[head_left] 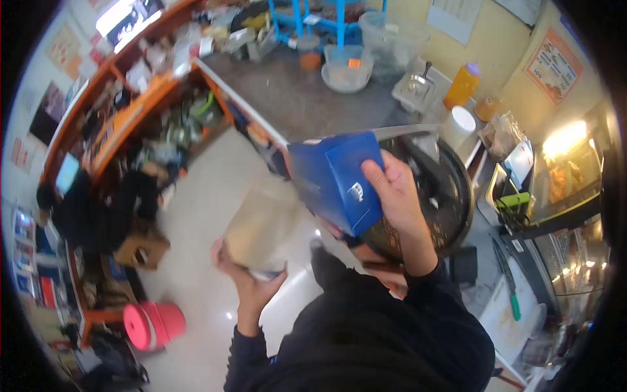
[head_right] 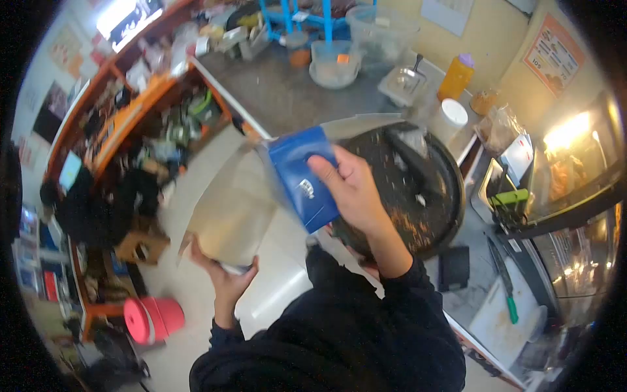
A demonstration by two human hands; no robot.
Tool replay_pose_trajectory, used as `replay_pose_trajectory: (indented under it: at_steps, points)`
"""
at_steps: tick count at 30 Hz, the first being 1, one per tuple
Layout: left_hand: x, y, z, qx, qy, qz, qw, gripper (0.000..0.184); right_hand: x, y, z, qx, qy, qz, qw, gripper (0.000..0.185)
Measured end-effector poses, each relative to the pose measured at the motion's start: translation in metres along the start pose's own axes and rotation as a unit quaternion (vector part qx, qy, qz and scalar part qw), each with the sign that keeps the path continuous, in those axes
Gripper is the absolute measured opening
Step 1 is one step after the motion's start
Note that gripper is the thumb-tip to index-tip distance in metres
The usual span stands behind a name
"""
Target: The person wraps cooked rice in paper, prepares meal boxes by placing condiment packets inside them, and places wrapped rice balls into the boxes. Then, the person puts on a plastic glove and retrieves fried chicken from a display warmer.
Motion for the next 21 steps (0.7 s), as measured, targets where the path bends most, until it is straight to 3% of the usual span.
replay_pose_trajectory:
  at_steps: [1, 2, 3, 5, 7, 9, 11, 12, 15, 16, 18, 19, 20, 21]
  points:
    - [0.032, 0.019, -0.007, -0.026, -0.056, -0.008, 0.998, 0.112, 0.035, 0.003, 0.007, -0.04, -0.033, 0.051, 0.997, 0.025]
    - [0.061, 0.032, -0.007, 0.028, -0.065, -0.019, 0.997, 0.111, 0.072, 0.004, 0.011, -0.23, -0.067, 0.12, 0.963, 0.025]
    - [0.084, 0.039, -0.001, 0.084, -0.063, -0.022, 0.994, 0.11, 0.105, -0.005, 0.014, -0.409, -0.1, 0.16, 0.893, 0.025]
    - [0.133, 0.064, -0.01, 0.118, -0.103, -0.048, 0.987, 0.109, 0.178, -0.072, 0.026, -0.631, -0.084, 0.088, 0.766, 0.023]
    - [0.172, 0.102, -0.037, 0.079, -0.175, -0.075, 0.979, 0.108, 0.217, -0.15, 0.047, -0.634, -0.064, 0.035, 0.77, 0.015]
    - [0.209, 0.145, -0.081, 0.059, -0.179, -0.088, 0.978, 0.109, 0.237, -0.185, 0.053, -0.714, -0.073, -0.008, 0.696, 0.017]
    - [0.237, 0.19, -0.142, 0.037, -0.164, -0.091, 0.982, 0.111, 0.248, -0.186, 0.045, -0.699, -0.055, -0.042, 0.712, 0.021]
    - [0.243, 0.218, -0.181, -0.016, -0.141, -0.073, 0.987, 0.113, 0.248, -0.168, 0.036, -0.689, -0.027, -0.061, 0.721, 0.032]
    - [0.244, 0.291, -0.277, -0.127, -0.042, -0.042, 0.99, 0.117, 0.264, -0.179, 0.033, -0.691, -0.139, 0.052, 0.707, 0.044]
    - [0.244, 0.302, -0.295, -0.156, -0.004, -0.035, 0.987, 0.118, 0.272, -0.161, 0.035, -0.661, -0.14, -0.012, 0.737, 0.04]
    - [0.249, 0.31, -0.307, -0.196, 0.005, -0.032, 0.98, 0.119, 0.287, -0.113, 0.067, -0.436, -0.13, -0.108, 0.884, 0.035]
    - [0.245, 0.312, -0.304, -0.215, 0.011, -0.028, 0.976, 0.12, 0.296, -0.058, 0.073, -0.387, -0.25, -0.155, 0.874, 0.027]
    - [0.246, 0.308, -0.292, -0.23, 0.041, -0.005, 0.972, 0.118, 0.311, -0.014, 0.09, -0.486, -0.361, -0.011, 0.796, 0.022]
    - [0.249, 0.301, -0.272, -0.244, 0.069, 0.018, 0.967, 0.117, 0.329, 0.037, 0.096, -0.39, -0.462, 0.039, 0.796, 0.021]
Point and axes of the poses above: each hand's wrist, its own x-axis towards the middle knuckle, its own z-axis out of the back of the hand, y = z × x, the point moved 1 cm from there along x, towards the middle knuckle, and after that the axes turned 14 degrees about -z, right-handed, at the moved point
